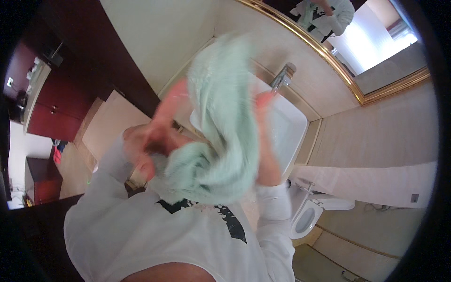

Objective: The person wipes a desk, a headboard, a nightstand, a window sill, and a counter with a cloth. The person then washes the cloth under running water in a bathroom sink and wipes a shelf.

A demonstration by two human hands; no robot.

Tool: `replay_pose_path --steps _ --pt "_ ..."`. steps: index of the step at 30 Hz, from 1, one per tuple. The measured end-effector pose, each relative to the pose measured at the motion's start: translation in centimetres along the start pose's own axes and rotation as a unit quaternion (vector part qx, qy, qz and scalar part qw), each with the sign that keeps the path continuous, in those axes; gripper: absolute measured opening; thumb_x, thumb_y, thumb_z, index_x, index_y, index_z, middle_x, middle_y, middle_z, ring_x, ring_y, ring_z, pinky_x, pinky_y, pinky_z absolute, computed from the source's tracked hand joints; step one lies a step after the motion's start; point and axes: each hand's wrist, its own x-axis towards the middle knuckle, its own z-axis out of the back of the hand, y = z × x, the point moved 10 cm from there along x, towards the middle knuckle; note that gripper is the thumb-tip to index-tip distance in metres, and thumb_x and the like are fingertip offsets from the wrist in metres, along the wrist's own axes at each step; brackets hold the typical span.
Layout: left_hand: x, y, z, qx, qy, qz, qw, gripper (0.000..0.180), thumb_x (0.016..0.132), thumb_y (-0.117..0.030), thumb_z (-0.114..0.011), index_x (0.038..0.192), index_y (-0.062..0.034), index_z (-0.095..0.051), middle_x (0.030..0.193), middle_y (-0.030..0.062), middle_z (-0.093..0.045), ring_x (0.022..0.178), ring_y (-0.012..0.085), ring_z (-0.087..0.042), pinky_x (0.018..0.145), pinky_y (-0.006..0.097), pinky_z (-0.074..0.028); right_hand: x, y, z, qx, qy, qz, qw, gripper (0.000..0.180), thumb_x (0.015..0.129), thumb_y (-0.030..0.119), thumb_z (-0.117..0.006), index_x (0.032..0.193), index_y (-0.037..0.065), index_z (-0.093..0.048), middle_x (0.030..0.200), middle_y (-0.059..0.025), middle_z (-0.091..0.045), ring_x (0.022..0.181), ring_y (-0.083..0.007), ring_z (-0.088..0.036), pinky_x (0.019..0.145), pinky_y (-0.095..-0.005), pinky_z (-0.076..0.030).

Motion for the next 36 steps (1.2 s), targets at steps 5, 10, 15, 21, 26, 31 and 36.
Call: replay_pose_path --steps 5,10,15,21,26,31,36 --pt "-4.3 -3.3 3.9 0.102 -0.146 -0.167 0.97 0.121 0.069 -0.005 -0.075 0.149 -0.0218 0.014 0.148 0.0121 -0.028 0.138 0.0252 -0.026 0.113 0.038 -0.018 -11.2 -13.6 -6.0 0.214 0.161 -0.415 0.87 0.038 0.095 0.033 -0.052 0.117 0.003 -0.055 0.11 -0.0076 -0.059 0.099 -0.0168 -0.056 0.086 -0.0333 -0.048" --pt "-10.5 -4.5 7.8 0.16 -0.33 -0.088 0.926 0.098 0.07 -0.007 -0.071 0.15 -0.0119 -0.014 0.142 0.0116 -0.038 0.133 0.0236 -0.034 0.111 0.037 -0.023 -15.7 -14.9 -5.9 0.127 0.296 -0.492 0.809 0.04 0.094 0.034 -0.053 0.119 0.003 -0.055 0.109 -0.0054 -0.059 0.099 -0.0153 -0.056 0.086 -0.031 -0.046" --pt "-16.5 -6.5 10.1 0.365 -0.387 0.11 0.84 0.039 0.081 -0.01 -0.064 0.119 -0.0051 -0.061 0.119 0.0078 -0.058 0.108 0.0158 -0.054 0.094 0.03 -0.042 -9.0 -9.4 -4.0 -0.053 0.197 -0.271 0.941 0.028 0.093 0.025 -0.058 0.104 -0.001 -0.063 0.084 0.003 -0.06 0.073 -0.0051 -0.051 0.063 -0.0212 -0.04" --pt "-15.5 -9.2 11.8 0.538 -0.433 0.158 0.705 0.019 0.081 -0.009 -0.064 0.098 -0.0007 -0.067 0.1 0.0086 -0.059 0.08 0.0142 -0.055 0.071 0.027 -0.045 -2.7 -11.2 -4.4 -0.169 0.147 -0.248 0.943 0.028 0.091 0.028 -0.061 0.091 0.0 -0.062 0.076 0.0006 -0.06 0.066 -0.0049 -0.05 0.057 -0.0226 -0.039" --pt "-5.9 -16.7 10.7 0.699 -0.436 -0.157 0.545 0.01 0.083 -0.008 -0.065 0.09 -0.0014 -0.064 0.101 0.0138 -0.048 0.071 0.027 -0.055 0.067 0.036 -0.045 6.9 -12.1 -8.1 -0.006 0.063 -0.202 0.977 0.026 0.092 0.025 -0.06 0.095 0.0 -0.062 0.085 -0.0029 -0.063 0.075 -0.0097 -0.056 0.067 -0.0265 -0.046" --pt "1.4 -21.7 12.7 0.692 -0.427 -0.27 0.516 0.012 0.084 -0.008 -0.063 0.095 -0.0037 -0.063 0.112 0.0178 -0.045 0.073 0.0293 -0.055 0.068 0.039 -0.045 14.3 -9.8 -11.2 0.062 0.06 -0.118 0.989 0.023 0.093 0.023 -0.058 0.097 0.001 -0.061 0.091 -0.0032 -0.064 0.082 -0.0112 -0.057 0.073 -0.0276 -0.047" --pt "5.4 -18.2 18.5 0.771 -0.393 -0.111 0.489 0.039 0.079 -0.021 -0.07 0.113 -0.005 -0.062 0.122 0.0214 -0.046 0.102 0.0373 -0.052 0.089 0.041 -0.044 16.8 -15.6 -9.5 -0.394 0.148 -0.078 0.904 0.032 0.088 0.029 -0.063 0.096 -0.002 -0.062 0.092 -0.0138 -0.067 0.082 -0.0231 -0.063 0.071 -0.0355 -0.05"
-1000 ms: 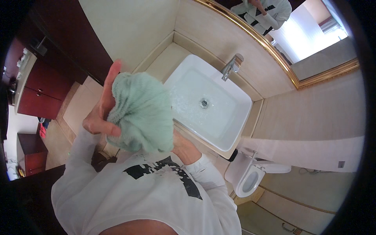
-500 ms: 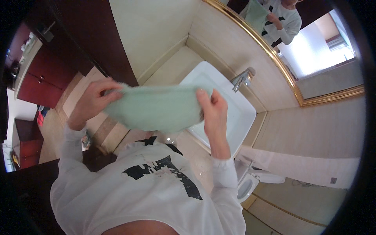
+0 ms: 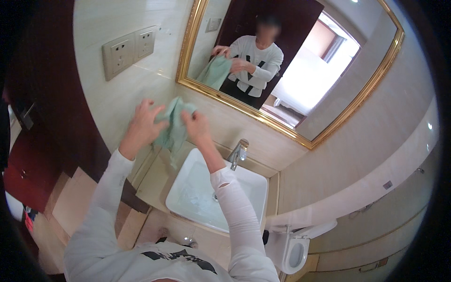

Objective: The person wipes a desk, a headboard, a nightstand, a window sill, and a counter with a cloth. The person then washes the cloth under running water in a bathroom sink and wipes a shelf.

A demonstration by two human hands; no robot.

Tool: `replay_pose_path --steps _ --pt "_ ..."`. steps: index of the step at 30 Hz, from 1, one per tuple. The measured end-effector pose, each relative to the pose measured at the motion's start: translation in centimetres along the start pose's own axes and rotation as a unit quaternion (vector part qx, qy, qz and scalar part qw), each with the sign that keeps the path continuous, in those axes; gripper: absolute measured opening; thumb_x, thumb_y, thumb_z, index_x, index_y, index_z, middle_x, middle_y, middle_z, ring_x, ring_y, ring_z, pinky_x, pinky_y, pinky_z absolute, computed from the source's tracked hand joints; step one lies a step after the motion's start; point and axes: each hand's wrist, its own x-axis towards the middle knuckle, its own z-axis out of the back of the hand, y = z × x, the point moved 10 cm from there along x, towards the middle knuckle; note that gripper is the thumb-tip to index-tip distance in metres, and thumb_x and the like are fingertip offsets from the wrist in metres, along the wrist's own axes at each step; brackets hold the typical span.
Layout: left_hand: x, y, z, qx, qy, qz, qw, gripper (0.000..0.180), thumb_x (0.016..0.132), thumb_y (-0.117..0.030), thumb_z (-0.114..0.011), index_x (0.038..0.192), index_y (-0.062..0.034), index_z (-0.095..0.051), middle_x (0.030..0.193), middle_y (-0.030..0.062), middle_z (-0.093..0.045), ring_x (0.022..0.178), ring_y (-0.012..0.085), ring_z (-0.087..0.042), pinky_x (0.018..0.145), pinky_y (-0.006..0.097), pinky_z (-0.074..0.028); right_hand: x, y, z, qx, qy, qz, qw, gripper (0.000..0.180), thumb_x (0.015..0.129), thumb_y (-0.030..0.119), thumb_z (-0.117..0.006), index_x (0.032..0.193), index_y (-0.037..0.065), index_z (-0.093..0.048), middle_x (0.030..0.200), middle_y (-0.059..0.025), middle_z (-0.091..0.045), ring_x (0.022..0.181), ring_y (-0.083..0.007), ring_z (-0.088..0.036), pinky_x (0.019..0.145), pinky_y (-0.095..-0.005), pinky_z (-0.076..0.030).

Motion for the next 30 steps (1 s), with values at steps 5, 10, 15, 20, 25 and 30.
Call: replay_pose_path --steps 5,10,15,20,25,30 --pt "-4.5 9.2 -13.6 -0.017 0.132 0.067 0.989 0.06 0.075 -0.026 -0.071 0.13 -0.0111 -0.051 0.127 0.0235 -0.043 0.114 0.0427 -0.044 0.095 0.047 -0.041 -6.5 -7.3 -2.2 -0.093 -0.073 0.076 0.99 0.038 0.086 0.03 -0.064 0.108 -0.001 -0.064 0.098 -0.0163 -0.068 0.086 -0.0276 -0.066 0.074 -0.0368 -0.052" --pt "-11.9 21.2 -29.1 0.011 0.185 0.055 0.981 0.067 0.077 -0.025 -0.068 0.138 -0.0162 -0.041 0.135 0.0248 -0.038 0.119 0.0471 -0.038 0.1 0.054 -0.033 -16.9 -10.7 -3.5 0.066 0.01 -0.101 0.993 0.023 0.091 0.013 -0.06 0.11 0.001 -0.064 0.1 -0.0088 -0.069 0.089 -0.0131 -0.065 0.074 -0.0265 -0.052" --pt "-13.0 21.3 -38.2 0.165 0.306 0.014 0.937 0.091 0.073 -0.051 -0.069 0.148 -0.0278 -0.022 0.15 0.0207 -0.021 0.135 0.0484 -0.017 0.109 0.055 -0.019 -29.7 -17.2 2.3 0.115 -0.15 -0.257 0.948 0.019 0.093 0.009 -0.056 0.105 -0.005 -0.064 0.092 -0.0134 -0.068 0.084 -0.0182 -0.065 0.076 -0.0275 -0.051" --pt "-11.2 24.0 -43.9 0.278 0.386 0.007 0.879 0.102 0.068 -0.074 -0.058 0.15 -0.0337 -0.012 0.155 0.0108 -0.016 0.138 0.0453 -0.013 0.106 0.063 -0.016 -39.9 -21.1 8.5 0.034 -0.286 -0.367 0.885 0.026 0.094 0.02 -0.056 0.101 -0.003 -0.064 0.086 -0.0133 -0.068 0.072 -0.0178 -0.064 0.066 -0.0278 -0.051" --pt "-11.1 23.2 -46.6 0.277 0.419 0.046 0.864 0.069 0.085 -0.066 -0.041 0.146 -0.0402 -0.021 0.153 0.0001 -0.025 0.135 0.0436 -0.019 0.097 0.074 -0.017 -41.7 -22.4 8.0 0.014 -0.281 -0.393 0.876 0.026 0.094 0.021 -0.056 0.101 -0.003 -0.063 0.082 -0.0121 -0.067 0.069 -0.018 -0.064 0.064 -0.0277 -0.051" --pt "-16.6 20.7 -43.4 0.242 0.4 -0.065 0.882 0.048 0.091 -0.048 -0.043 0.138 -0.0377 -0.039 0.141 0.0004 -0.041 0.13 0.0425 -0.027 0.091 0.075 -0.025 -35.3 -22.2 3.9 0.045 -0.202 -0.359 0.91 0.028 0.095 0.02 -0.055 0.101 -0.006 -0.062 0.08 -0.012 -0.066 0.071 -0.0179 -0.063 0.067 -0.0285 -0.051"
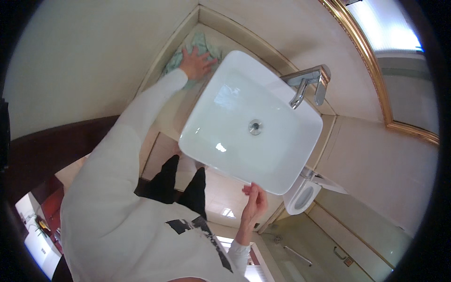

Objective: The person wipes a desk, a headboard, a nightstand, a window sill, and a counter with a cloth. The person then washes the cloth under running water in a bathroom sink and wipes a shelf.

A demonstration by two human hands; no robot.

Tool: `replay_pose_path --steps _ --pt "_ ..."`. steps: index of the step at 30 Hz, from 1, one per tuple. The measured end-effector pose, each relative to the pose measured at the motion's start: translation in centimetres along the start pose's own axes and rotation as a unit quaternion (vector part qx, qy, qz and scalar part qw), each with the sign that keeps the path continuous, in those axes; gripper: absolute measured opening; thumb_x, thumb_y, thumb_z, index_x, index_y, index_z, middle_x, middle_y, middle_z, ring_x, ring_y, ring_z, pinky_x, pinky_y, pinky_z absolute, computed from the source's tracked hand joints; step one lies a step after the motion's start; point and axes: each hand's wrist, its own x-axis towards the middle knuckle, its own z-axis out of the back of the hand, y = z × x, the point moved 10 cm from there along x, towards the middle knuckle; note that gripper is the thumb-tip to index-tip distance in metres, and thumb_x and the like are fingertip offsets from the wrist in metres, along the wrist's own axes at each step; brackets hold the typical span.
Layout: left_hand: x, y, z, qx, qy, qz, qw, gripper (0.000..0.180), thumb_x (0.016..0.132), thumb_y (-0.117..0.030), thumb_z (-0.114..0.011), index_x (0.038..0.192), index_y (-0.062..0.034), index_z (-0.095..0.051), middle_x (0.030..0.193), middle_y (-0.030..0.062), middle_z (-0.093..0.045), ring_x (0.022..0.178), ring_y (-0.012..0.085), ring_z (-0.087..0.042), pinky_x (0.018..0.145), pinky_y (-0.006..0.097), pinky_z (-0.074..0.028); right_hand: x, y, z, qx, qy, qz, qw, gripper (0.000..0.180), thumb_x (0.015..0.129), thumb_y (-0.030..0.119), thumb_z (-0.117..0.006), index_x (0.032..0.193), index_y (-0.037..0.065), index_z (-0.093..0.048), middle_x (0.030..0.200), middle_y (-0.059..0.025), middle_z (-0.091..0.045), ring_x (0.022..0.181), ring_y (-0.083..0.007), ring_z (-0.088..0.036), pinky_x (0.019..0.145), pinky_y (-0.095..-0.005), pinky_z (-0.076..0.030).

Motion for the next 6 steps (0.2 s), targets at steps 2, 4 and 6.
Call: replay_pose_path --steps 2,4,6 --pt "-5.6 -1.3 0.0 -0.003 0.017 -0.023 1.0 0.047 0.09 -0.044 -0.047 0.137 -0.0374 -0.041 0.14 0.0009 -0.041 0.131 0.0416 -0.026 0.091 0.075 -0.025 0.6 1.3 -1.7 0.017 0.036 0.018 0.999 0.027 0.095 0.019 -0.055 0.101 -0.006 -0.062 0.081 -0.0116 -0.067 0.073 -0.0173 -0.063 0.069 -0.0282 -0.05" --pt "-11.2 -2.7 -0.4 -0.022 0.05 -0.034 0.998 0.048 0.09 -0.039 -0.051 0.136 -0.0374 -0.042 0.142 0.0001 -0.038 0.134 0.0404 -0.022 0.092 0.075 -0.024 0.9 2.0 -2.7 0.049 0.066 0.034 0.996 0.025 0.096 0.018 -0.054 0.102 -0.005 -0.062 0.082 -0.0113 -0.067 0.075 -0.0162 -0.063 0.071 -0.0274 -0.05" --pt "-16.1 -3.4 -0.6 -0.016 0.006 -0.04 0.999 0.052 0.086 -0.048 -0.054 0.136 -0.04 -0.042 0.143 -0.0004 -0.037 0.137 0.0396 -0.017 0.094 0.076 -0.021 0.9 2.7 -3.2 0.052 0.08 0.043 0.994 0.028 0.094 0.021 -0.056 0.103 -0.006 -0.061 0.08 -0.0119 -0.066 0.073 -0.0177 -0.063 0.071 -0.0288 -0.05"
